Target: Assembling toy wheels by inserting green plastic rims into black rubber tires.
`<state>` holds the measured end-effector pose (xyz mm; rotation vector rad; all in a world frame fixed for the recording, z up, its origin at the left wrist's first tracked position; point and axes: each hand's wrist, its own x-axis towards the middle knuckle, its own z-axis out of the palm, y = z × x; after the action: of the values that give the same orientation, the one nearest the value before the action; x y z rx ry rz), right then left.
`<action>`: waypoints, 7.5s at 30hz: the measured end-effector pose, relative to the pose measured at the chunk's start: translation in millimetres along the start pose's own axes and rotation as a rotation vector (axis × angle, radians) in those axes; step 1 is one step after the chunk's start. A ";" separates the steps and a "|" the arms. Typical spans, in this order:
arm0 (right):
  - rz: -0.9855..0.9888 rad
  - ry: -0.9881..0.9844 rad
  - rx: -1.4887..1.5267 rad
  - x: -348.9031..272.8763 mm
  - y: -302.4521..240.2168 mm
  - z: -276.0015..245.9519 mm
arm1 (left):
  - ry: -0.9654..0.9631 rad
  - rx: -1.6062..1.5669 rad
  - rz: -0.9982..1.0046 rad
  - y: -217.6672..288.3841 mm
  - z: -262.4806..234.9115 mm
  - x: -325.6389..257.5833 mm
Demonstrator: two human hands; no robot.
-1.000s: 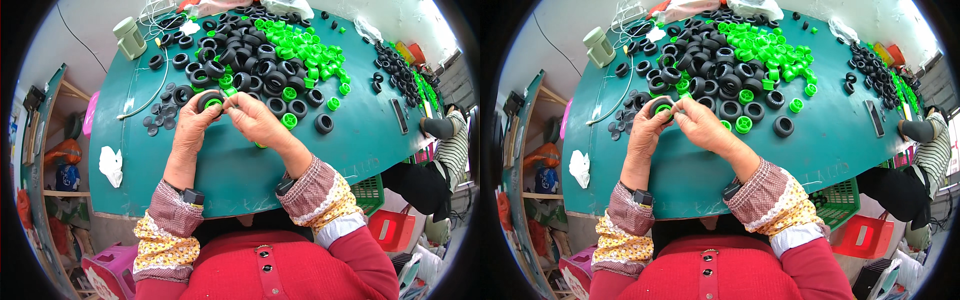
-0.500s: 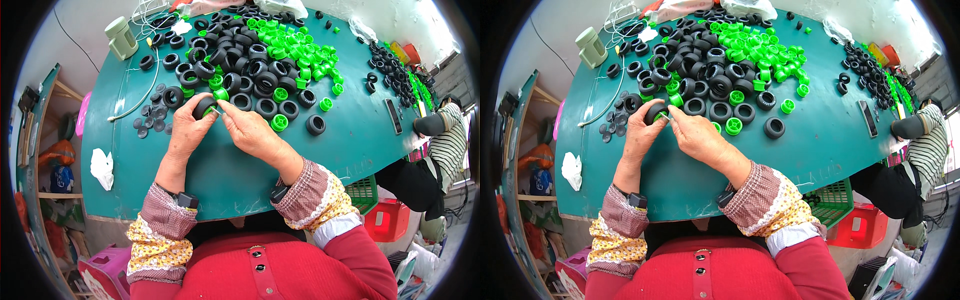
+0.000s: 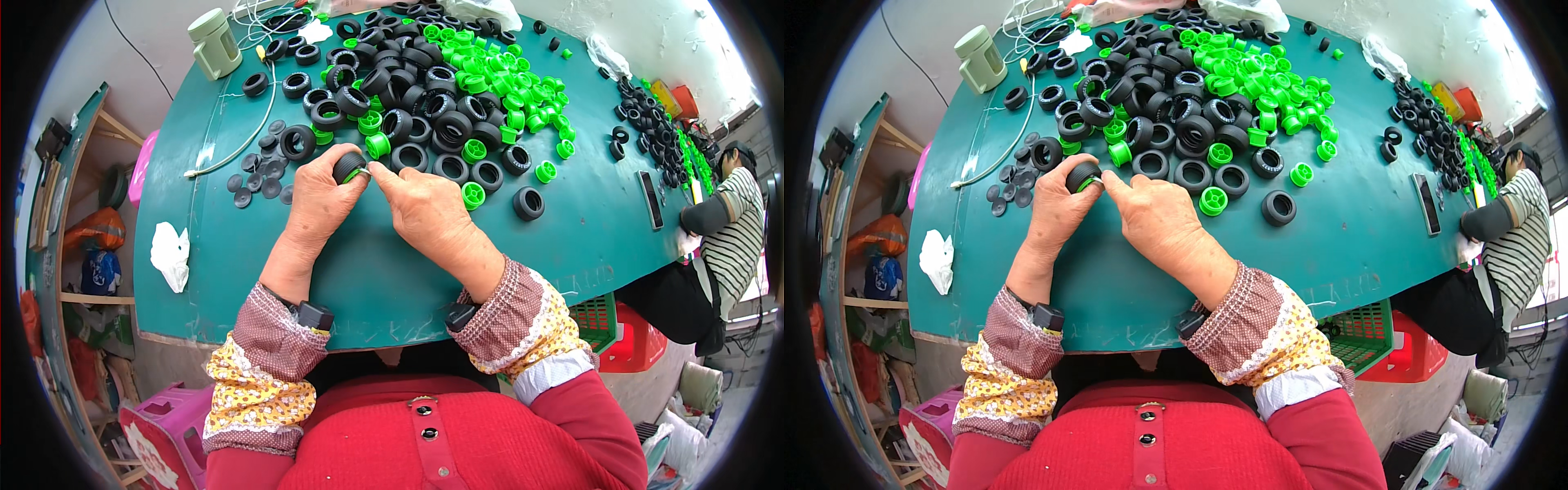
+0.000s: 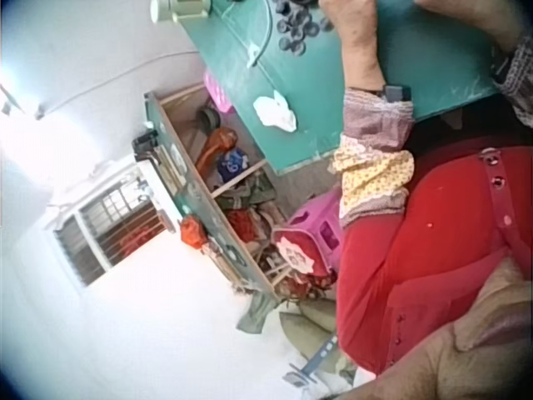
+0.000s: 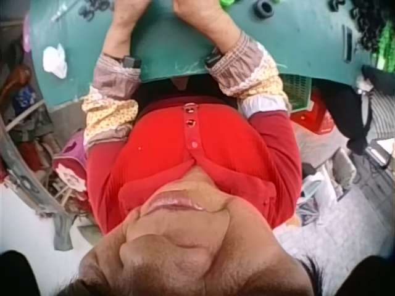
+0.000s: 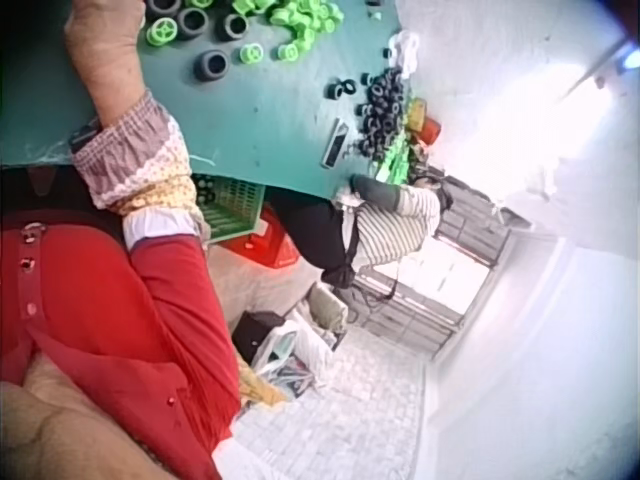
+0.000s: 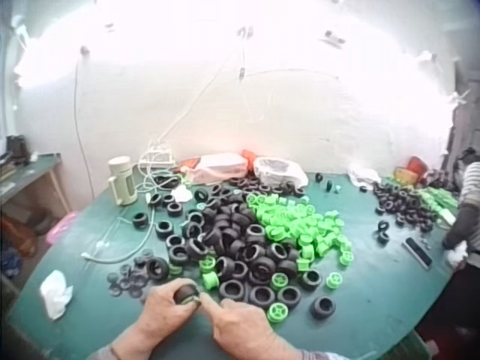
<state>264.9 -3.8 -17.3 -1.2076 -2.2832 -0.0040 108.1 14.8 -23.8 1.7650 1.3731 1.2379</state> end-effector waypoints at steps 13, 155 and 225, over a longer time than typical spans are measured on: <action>0.155 -0.087 0.320 1.7 -5.3 0.7 | 0.122 0.359 0.427 2.8 -1.4 -0.3; 0.281 -0.166 0.647 2.2 -14.5 1.4 | -0.365 -0.101 -0.033 -11.5 -2.3 6.1; 0.681 0.016 1.611 22.4 -3.3 23.7 | -0.082 -0.782 -0.247 -6.3 -4.0 4.2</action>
<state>241.4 17.2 -26.0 -0.8392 -0.9905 1.6410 102.0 20.3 -26.3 1.0531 0.8441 1.3010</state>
